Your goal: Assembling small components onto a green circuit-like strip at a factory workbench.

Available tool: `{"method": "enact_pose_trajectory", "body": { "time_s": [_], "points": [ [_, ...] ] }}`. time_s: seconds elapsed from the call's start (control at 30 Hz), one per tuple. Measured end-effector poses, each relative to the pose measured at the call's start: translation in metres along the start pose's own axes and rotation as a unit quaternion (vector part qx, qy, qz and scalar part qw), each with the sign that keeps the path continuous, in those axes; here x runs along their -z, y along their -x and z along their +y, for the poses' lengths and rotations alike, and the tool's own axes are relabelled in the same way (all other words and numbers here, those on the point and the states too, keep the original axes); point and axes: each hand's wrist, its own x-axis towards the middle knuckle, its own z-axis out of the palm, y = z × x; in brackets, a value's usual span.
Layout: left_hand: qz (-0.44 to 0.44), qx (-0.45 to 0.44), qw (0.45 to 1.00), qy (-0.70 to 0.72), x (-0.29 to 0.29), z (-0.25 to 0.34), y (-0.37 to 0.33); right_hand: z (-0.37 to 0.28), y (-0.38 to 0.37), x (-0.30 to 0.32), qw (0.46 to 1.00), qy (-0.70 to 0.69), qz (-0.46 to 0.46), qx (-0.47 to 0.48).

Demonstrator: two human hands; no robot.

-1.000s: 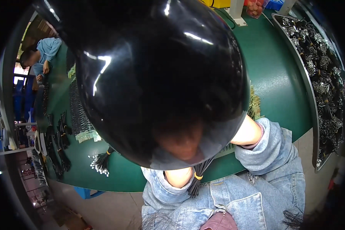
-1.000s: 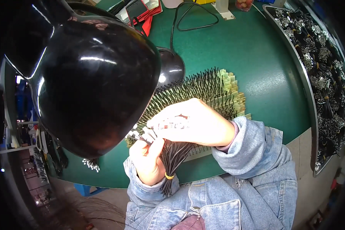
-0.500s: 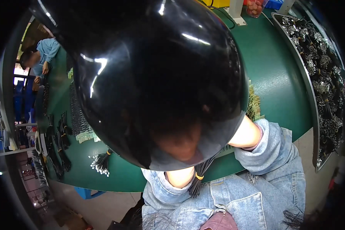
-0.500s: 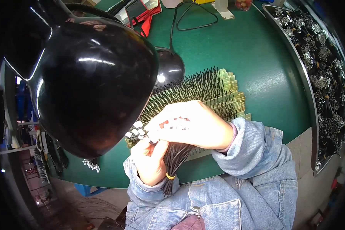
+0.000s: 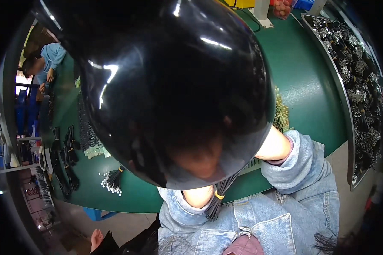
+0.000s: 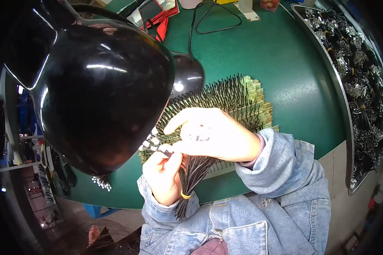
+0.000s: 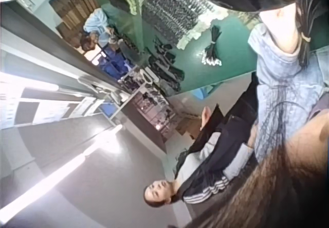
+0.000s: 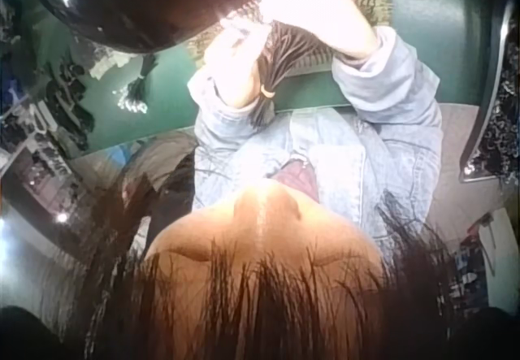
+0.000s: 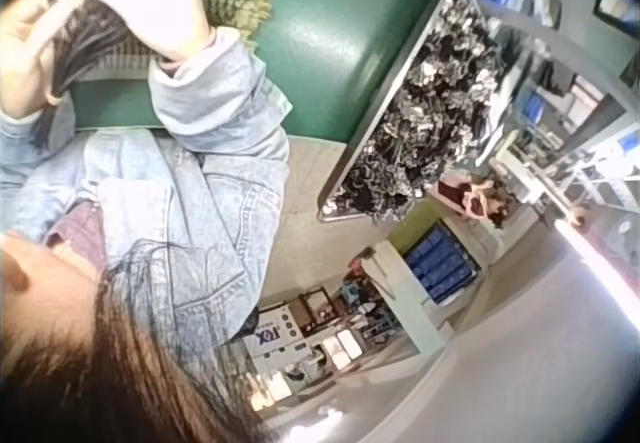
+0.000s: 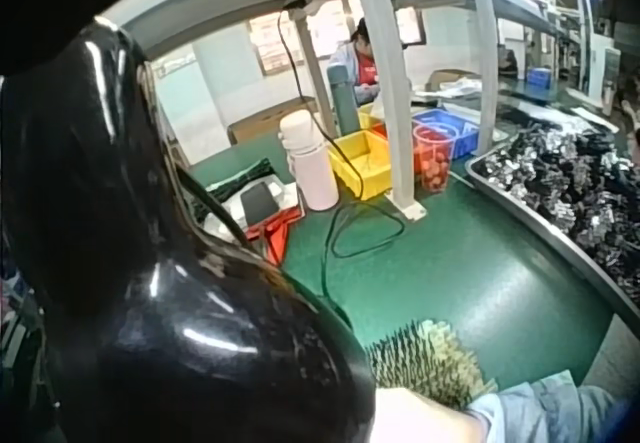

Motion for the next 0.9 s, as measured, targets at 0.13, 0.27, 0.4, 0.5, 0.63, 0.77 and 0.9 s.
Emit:
{"method": "enact_pose_trajectory", "body": {
  "time_s": [0.13, 0.27, 0.4, 0.5, 0.63, 0.77, 0.9],
  "points": [
    [0.005, 0.012, 0.999, -0.05, 0.022, -0.007, 0.007, 0.016, -0.008, 0.0, 0.997, 0.047, -0.067, 0.013],
    [0.02, -0.01, 0.999, -0.027, 0.012, 0.0, 0.007, 0.035, -0.007, -0.001, 0.996, 0.03, -0.067, 0.05],
    [0.053, 0.021, 0.998, 0.023, -0.005, 0.005, 0.0, 0.038, -0.006, 0.007, 0.997, 0.002, -0.055, 0.048],
    [0.05, 0.023, 0.998, 0.024, -0.006, 0.014, 0.001, 0.035, -0.007, 0.004, 0.996, 0.009, -0.078, 0.034],
    [0.025, 0.016, 0.999, 0.022, 0.002, 0.006, 0.002, 0.032, -0.005, 0.006, 0.996, 0.009, -0.079, 0.04],
    [0.009, 0.013, 1.0, 0.012, 0.006, -0.001, 0.0, 0.032, -0.003, 0.008, 0.997, -0.001, -0.073, 0.01],
    [0.005, 0.0, 1.0, -0.019, 0.019, -0.007, 0.005, 0.016, -0.008, -0.005, 0.996, 0.056, -0.068, 0.013]
  ]
}}
